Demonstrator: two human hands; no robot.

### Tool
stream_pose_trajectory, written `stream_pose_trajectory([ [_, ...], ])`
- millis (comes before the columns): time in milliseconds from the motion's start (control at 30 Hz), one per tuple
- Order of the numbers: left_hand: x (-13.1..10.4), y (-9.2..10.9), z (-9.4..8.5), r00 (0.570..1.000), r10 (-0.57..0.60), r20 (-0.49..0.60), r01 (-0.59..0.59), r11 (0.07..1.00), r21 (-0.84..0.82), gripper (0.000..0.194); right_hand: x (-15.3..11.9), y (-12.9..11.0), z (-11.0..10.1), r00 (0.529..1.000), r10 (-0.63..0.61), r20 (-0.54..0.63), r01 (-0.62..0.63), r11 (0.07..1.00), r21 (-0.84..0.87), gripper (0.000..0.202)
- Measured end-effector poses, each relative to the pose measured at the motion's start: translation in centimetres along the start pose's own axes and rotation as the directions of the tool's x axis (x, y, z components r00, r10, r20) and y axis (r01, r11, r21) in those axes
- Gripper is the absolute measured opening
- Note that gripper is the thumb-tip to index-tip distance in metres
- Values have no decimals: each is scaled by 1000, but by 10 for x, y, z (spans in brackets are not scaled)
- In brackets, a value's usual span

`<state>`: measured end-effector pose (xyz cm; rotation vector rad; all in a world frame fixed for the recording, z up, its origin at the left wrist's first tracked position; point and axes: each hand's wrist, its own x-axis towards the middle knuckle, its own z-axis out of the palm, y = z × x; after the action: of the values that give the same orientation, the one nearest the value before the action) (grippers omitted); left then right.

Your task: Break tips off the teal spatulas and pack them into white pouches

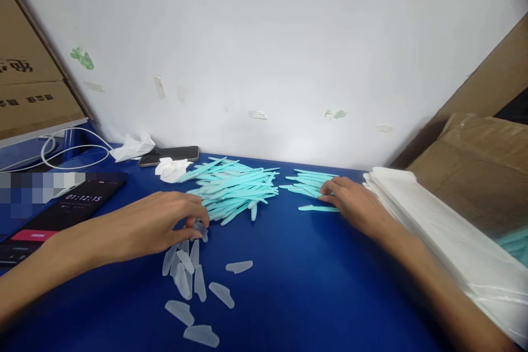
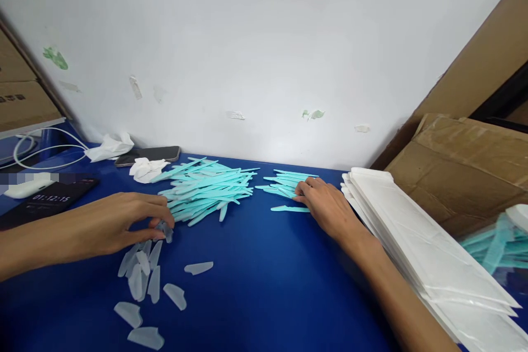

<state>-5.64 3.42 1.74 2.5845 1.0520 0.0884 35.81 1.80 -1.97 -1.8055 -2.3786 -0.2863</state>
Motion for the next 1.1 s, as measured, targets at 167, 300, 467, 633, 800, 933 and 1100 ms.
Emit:
stream_pose_trajectory([
  [167, 1, 2, 12, 999, 40, 14, -39, 999, -29, 20, 0, -5, -9, 998, 38, -46, -41, 997, -68, 27],
  [300, 1, 16, 12, 998, 57, 22, -56, 998, -42, 19, 1, -11, -10, 1000, 4, -20, -6, 995, -96, 28],
  [467, 1, 35, 13, 992, 90, -86, -92, 996, -14, 20, -2, -25, -13, 995, -7, -95, 9, 1000, 21, 26],
  [633, 4, 40, 32, 917, 206, -343, -189, 979, 83, 15, -10, -64, -24, 949, -220, -226, 271, 935, 230, 19],
  [800, 10, 38, 43, 878, 194, -438, -198, 979, 37, 15, -17, -98, -27, 847, -389, -363, 480, 853, 205, 14],
  [933, 10, 39, 43, 880, 176, -441, -202, 979, -12, 14, -18, -104, -25, 817, -375, -437, 494, 847, 196, 13],
  [1100, 9, 41, 44, 873, 203, -443, -227, 974, 0, 16, -19, -104, -23, 824, -358, -439, 484, 848, 218, 15],
])
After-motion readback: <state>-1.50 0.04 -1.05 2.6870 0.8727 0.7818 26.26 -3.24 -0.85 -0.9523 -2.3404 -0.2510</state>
